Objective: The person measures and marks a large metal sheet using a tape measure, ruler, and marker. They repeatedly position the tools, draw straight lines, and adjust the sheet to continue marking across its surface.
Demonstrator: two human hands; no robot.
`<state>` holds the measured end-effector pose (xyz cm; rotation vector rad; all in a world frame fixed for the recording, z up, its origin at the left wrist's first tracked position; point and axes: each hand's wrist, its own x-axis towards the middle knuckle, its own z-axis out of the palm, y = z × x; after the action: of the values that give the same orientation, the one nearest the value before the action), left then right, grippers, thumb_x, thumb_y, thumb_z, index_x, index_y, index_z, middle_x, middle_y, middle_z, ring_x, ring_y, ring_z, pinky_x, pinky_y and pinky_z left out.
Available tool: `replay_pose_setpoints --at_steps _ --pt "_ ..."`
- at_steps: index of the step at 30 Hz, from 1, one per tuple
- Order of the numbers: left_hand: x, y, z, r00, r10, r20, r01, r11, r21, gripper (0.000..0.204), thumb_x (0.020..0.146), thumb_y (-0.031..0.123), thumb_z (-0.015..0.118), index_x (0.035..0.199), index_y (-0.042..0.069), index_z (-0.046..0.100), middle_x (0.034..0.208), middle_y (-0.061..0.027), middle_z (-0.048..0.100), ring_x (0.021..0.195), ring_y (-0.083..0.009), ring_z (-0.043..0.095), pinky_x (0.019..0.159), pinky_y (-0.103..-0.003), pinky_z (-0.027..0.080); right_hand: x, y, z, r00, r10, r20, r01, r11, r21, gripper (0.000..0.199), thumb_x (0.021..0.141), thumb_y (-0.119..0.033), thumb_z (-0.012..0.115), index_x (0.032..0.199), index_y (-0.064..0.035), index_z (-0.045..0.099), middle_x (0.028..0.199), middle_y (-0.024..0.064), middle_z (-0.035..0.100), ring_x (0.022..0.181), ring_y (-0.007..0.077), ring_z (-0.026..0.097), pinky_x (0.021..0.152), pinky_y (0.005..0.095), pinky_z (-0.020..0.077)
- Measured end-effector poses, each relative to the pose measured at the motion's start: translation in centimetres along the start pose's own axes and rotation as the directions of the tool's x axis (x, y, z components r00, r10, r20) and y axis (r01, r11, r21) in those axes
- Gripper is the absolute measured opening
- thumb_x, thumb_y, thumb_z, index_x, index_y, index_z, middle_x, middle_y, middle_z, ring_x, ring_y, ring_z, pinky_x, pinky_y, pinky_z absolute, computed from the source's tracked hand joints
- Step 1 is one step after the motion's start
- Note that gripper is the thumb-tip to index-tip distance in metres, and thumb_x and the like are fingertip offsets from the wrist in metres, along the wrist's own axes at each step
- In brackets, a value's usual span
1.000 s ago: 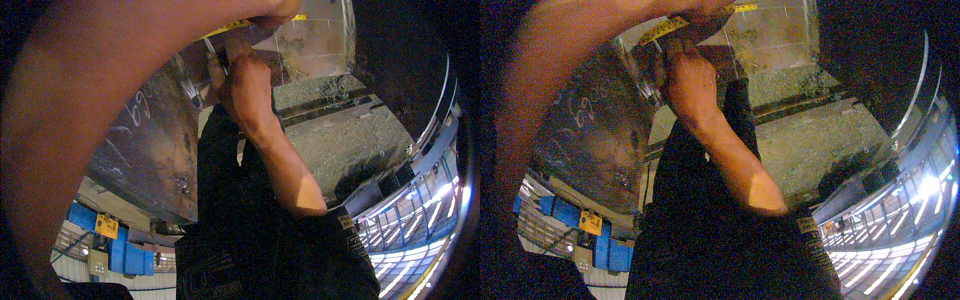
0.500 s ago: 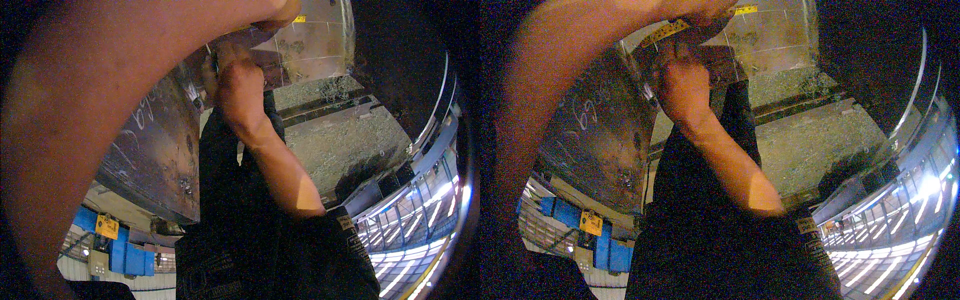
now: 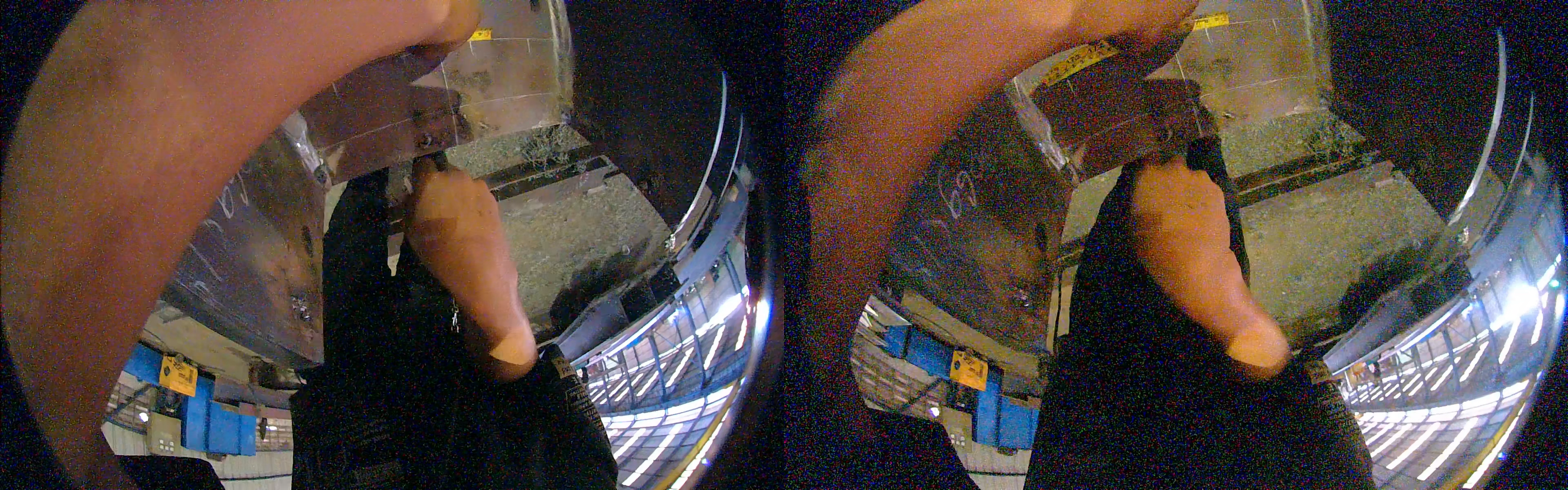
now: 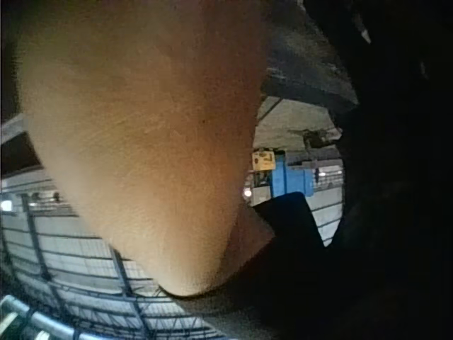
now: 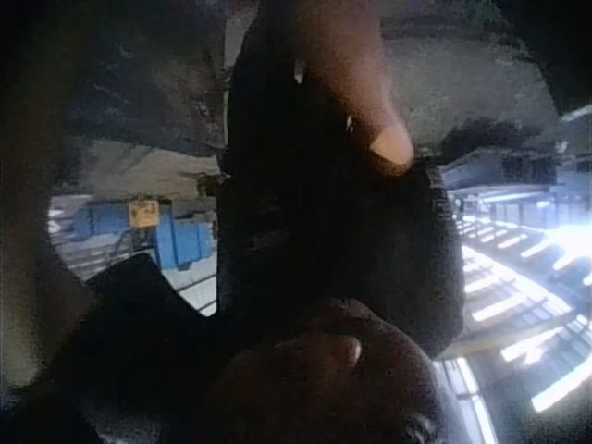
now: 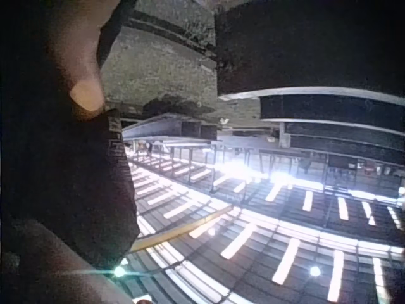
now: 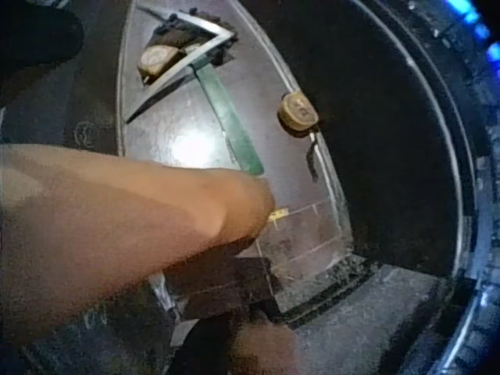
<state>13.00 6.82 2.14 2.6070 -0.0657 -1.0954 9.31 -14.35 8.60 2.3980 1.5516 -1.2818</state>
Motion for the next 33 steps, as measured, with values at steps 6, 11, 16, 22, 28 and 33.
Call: replay_pose_setpoints --at_steps 6,11,16,22,28,33 --pt "-2.5 1.6 -0.5 0.999 -0.027 0.023 0.022 0.981 0.193 0.02 0.081 0.019 0.066 0.094 0.008 0.076 0.1 -0.0119 0.072 0.094 -0.0273 0.07 0.079 -0.039 0.055 -1.9 3.4 2.1 0.983 0.11 0.147 -0.108 0.994 -0.021 0.015 0.081 -0.012 0.06 0.089 0.0002 0.06 0.083 0.0233 0.066 0.08 0.0426 0.065 0.071 0.0513 0.0524" --pt "-1.0 1.7 1.0 0.983 -0.165 -0.078 0.176 0.967 0.182 0.021 0.084 0.015 0.061 0.1 0.01 0.074 0.106 -0.011 0.072 0.098 -0.03 0.069 0.08 -0.037 0.055 -4.2 4.9 0.8 0.974 0.077 0.214 -0.063 0.996 -0.07 0.017 0.083 -0.017 0.06 0.09 -0.0011 0.06 0.084 0.0209 0.065 0.079 0.0426 0.064 0.071 0.0496 0.0517" --pt "-1.7 9.6 -1.2 0.808 -0.525 -0.269 0.413 0.829 -0.378 0.027 0.079 0.02 0.063 0.099 0.006 0.073 0.094 -0.0167 0.072 0.091 -0.0336 0.071 0.076 -0.046 0.057 -9.7 7.8 -8.3 0.847 -0.496 0.192 0.365 0.805 0.468 0.021 0.081 -0.021 0.069 0.09 -0.0038 0.062 0.076 0.0147 0.06 0.07 0.0395 0.062 0.063 0.0425 0.0495" --pt "-5.9 22.1 6.6 0.807 -0.527 -0.268 0.249 0.714 -0.654 0.022 0.083 0.011 0.056 0.102 0.004 0.064 0.085 -0.0159 0.069 0.075 -0.0297 0.07 0.061 -0.042 0.056 -11.9 7.0 -14.1 0.954 -0.278 0.111 0.209 0.884 0.417 0.02 0.078 -0.016 0.073 0.089 -0.0027 0.064 0.076 0.0133 0.062 0.067 0.0301 0.064 0.06 0.0353 0.0484" --pt "-8.4 27.4 19.6 0.79 -0.559 -0.253 0.185 0.61 -0.77 0.024 0.083 0.012 0.056 0.106 0.006 0.06 0.085 -0.015 0.065 0.072 -0.0299 0.068 0.058 -0.041 0.055 -0.9 2.3 -3.9 0.937 -0.017 -0.349 0.157 0.913 0.377 0.018 0.085 -0.015 0.069 0.091 -0.0002 0.061 0.083 0.0141 0.066 0.071 0.0237 0.065 0.065 0.033 0.0495" --pt "-11.5 27.2 27.0 0.802 -0.577 -0.155 0.237 0.546 -0.803 0.038 0.081 0.018 0.062 0.117 0.006 0.057 0.099 -0.0192 0.065 0.083 -0.0384 0.064 0.07 -0.049 0.053 5.8 -1.4 1.6 0.905 -0.002 -0.425 0.182 0.905 0.384 0.018 0.085 -0.016 0.068 0.093 -0.0006 0.064 0.086 0.0161 0.068 0.076 0.0278 0.068 0.068 0.0369 0.0522"
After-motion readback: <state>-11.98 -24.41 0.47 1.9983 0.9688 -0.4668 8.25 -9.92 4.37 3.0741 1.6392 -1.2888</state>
